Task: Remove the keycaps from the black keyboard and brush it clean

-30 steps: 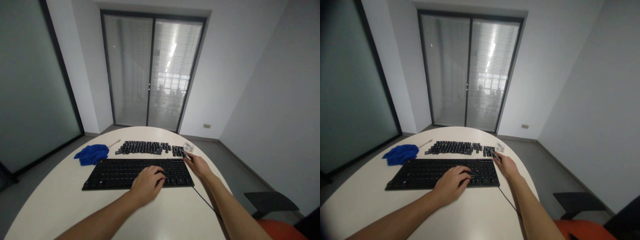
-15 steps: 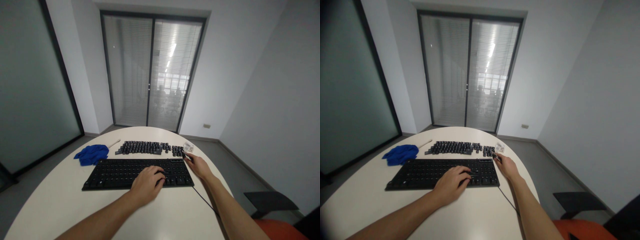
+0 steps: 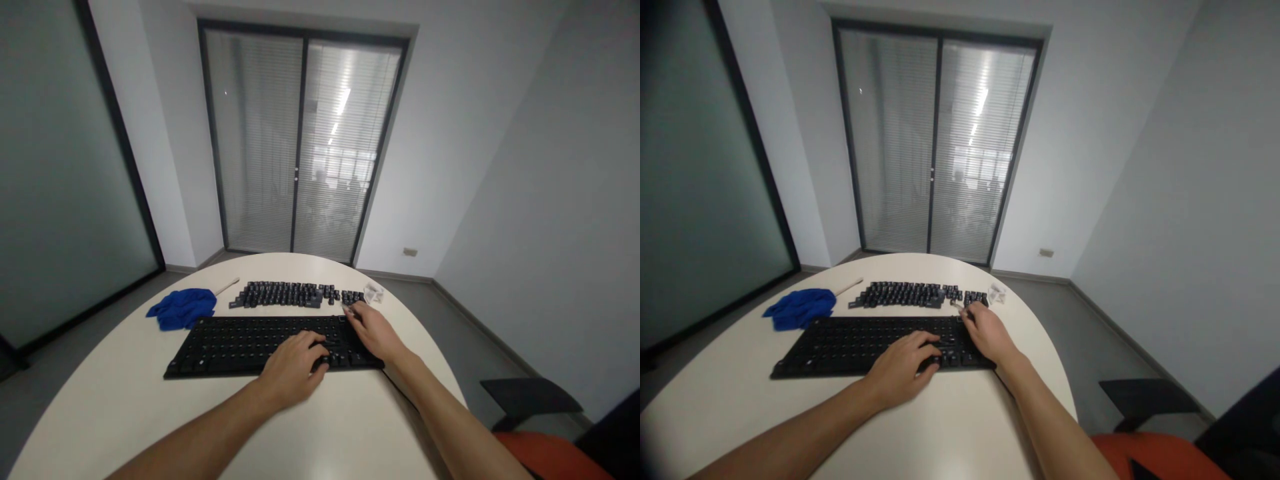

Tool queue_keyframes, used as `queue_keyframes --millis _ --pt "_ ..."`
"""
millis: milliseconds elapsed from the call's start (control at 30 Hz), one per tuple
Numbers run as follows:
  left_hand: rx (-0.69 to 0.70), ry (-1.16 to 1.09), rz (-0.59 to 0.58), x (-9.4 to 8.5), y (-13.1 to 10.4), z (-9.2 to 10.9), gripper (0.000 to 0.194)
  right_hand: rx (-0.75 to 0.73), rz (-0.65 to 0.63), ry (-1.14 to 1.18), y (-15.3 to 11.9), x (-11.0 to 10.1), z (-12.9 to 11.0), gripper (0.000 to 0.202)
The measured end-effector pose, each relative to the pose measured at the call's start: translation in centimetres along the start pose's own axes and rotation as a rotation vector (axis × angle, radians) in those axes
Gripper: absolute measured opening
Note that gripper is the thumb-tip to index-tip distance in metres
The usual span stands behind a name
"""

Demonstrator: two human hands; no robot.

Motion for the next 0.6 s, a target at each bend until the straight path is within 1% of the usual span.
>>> queue_keyframes --millis 33,100,167,233,333,433,533,600 --pt "0.002 0.004 0.0 0.0 0.0 0.1 0.02 -0.048 -0.015 0.036 -0.1 0.6 -1.1 0.032" --pt "-0.004 0.008 0.009 -0.1 0.0 0.2 0.019 -0.084 -0.023 0.076 -0.6 1.8 -2.6 0.027" --pt "-0.025 0.004 0.032 -0.4 -0.1 0.4 0.018 -0.08 -0.001 0.058 -1.2 2.7 -3.1 0.019" --pt "-0.055 -0.001 0.065 -0.8 -0.1 0.5 0.016 -0.072 -0.012 0.037 -1.7 3.2 -3.1 0.017" --pt "-0.085 0.008 0.096 -1.2 -0.3 0.5 0.012 -0.057 -0.029 0.012 -2.3 3.1 -2.6 0.017" --pt "-0.09 0.022 0.105 -1.3 -0.4 0.5 0.013 -0.038 -0.038 -0.006 -3.1 2.3 -1.9 0.018" --pt "-0.079 0.039 0.102 -1.3 -0.5 0.6 0.015 0.001 -0.047 -0.013 -4.3 1.2 -0.3 0.021" --pt "-0.09 0.054 0.105 -1.4 -0.5 0.6 0.016 0.041 -0.065 -0.02 -5.4 0.4 1.2 0.022"
Point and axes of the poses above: each hand's wrist, its own y-axis towards the middle knuckle, its own x-axis out of the palm, z = x × y, the point moved 5 cm from there along y, towards the middle knuckle, and after that the axes turned 5 degrees about -z, right-handed, at the moved point
